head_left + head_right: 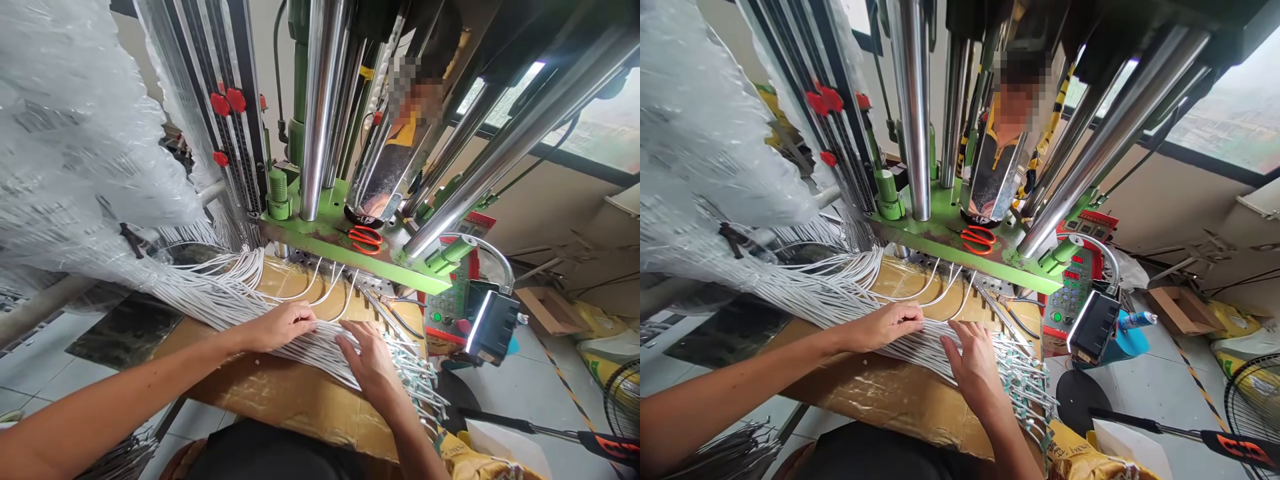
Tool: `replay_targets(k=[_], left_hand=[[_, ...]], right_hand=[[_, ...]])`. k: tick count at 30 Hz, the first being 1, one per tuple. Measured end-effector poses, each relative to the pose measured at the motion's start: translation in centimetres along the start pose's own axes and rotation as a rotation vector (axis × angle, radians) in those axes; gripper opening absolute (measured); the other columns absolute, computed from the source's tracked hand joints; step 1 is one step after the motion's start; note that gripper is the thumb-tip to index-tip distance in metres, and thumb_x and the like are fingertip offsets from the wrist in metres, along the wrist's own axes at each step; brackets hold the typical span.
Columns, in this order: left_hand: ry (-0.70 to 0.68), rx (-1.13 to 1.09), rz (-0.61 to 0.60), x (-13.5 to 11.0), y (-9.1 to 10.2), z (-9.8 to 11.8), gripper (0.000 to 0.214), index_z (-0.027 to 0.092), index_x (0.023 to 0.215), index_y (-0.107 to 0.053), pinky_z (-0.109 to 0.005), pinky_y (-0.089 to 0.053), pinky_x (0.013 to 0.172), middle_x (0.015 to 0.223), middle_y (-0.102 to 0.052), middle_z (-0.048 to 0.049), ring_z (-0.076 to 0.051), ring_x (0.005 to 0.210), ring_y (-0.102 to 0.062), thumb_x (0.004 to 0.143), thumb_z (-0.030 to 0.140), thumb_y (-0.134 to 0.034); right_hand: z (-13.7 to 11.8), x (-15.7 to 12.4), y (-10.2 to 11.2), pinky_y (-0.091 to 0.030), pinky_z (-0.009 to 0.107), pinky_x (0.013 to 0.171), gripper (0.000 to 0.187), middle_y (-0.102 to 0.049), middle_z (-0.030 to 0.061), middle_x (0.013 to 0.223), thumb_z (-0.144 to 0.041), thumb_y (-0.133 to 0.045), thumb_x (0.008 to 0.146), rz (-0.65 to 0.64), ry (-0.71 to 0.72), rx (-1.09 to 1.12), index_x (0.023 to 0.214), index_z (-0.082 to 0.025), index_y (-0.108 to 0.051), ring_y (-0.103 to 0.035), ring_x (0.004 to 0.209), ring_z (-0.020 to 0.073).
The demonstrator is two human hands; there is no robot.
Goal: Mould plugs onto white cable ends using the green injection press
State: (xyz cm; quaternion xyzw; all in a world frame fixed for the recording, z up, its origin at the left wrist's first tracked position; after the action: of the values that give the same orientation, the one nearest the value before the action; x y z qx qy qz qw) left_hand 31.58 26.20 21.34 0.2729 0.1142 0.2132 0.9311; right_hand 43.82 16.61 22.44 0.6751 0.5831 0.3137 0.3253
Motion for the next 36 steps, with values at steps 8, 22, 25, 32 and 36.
replay_targets(k=[8, 22, 25, 32, 36], left_hand=[[-0.252, 0.244, 0.272, -3.4, 0.9, 2.3, 0.029, 0.016, 0.096, -0.063, -0.027, -0.042, 0.08, 0.089, -0.066, -0.0058, -0.018, 0.084, -0.059, 0.099, 0.03, -0.037], [0.21, -0.315, -0.118, -6.1, -9.8, 2.4, 0.042, 0.017, 0.074, -0.056, -0.024, -0.032, 0.063, 0.069, -0.052, 0.0016, -0.014, 0.069, -0.046, 0.097, 0.046, -0.035], [0.23, -0.405, -0.192, -6.3, -10.7, 1.7, 0.042, 0.016, 0.073, -0.055, -0.024, -0.03, 0.059, 0.067, -0.051, 0.0021, -0.013, 0.064, -0.045, 0.095, 0.05, -0.04], [0.167, -0.761, -0.178, -5.4, -11.7, 1.2, 0.045, 0.014, 0.089, -0.061, -0.022, -0.023, 0.048, 0.062, -0.045, 0.0041, -0.009, 0.053, -0.034, 0.09, 0.057, -0.048], [0.229, -0.883, -0.1, -4.9, -12.0, 0.0, 0.048, 0.013, 0.086, -0.061, -0.021, -0.026, 0.045, 0.057, -0.045, 0.0053, -0.008, 0.047, -0.035, 0.083, 0.061, -0.057]], right_hand=[[-2.3, -1.3, 0.2, -0.041, 0.036, 0.079, 0.036, -0.065, 0.0058, 0.088, -0.017, -0.046, 0.095, 0.11, 0.286, -0.351, 0.131, -0.016, -0.05, -0.055, 0.083, 0.0213], [-2.2, -7.0, -2.0, -0.038, 0.049, 0.096, 0.014, -0.058, 0.004, 0.08, -0.008, -0.048, 0.085, 0.029, 0.45, -0.696, 0.083, -0.02, -0.054, -0.052, 0.084, 0.0234], [-1.4, -7.1, -2.2, -0.046, 0.033, 0.063, 0.013, -0.057, 0.0035, 0.074, -0.008, -0.054, 0.081, -0.002, 0.373, -0.668, 0.077, -0.021, -0.053, -0.052, 0.069, 0.0212], [-1.6, -6.4, -0.5, -0.047, 0.034, 0.1, 0.061, -0.054, 0.0112, 0.136, -0.015, -0.053, 0.086, -0.177, 0.167, 0.04, 0.143, -0.02, -0.032, -0.052, 0.123, 0.0205], [-2.1, -5.8, -1.1, -0.038, 0.038, 0.111, 0.058, -0.041, 0.0119, 0.15, -0.029, -0.048, 0.094, -0.206, 0.161, 0.173, 0.148, -0.018, -0.028, -0.037, 0.139, 0.0209]])
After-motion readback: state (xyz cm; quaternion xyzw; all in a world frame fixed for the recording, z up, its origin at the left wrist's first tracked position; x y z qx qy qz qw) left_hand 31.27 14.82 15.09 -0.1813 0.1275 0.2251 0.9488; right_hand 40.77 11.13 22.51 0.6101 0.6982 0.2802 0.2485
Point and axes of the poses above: each hand's wrist, its own x-axis towards the middle knuckle, its own y-axis out of the back of the hand, z = x × y, the point moved 8 cm from there along x, towards the middle knuckle
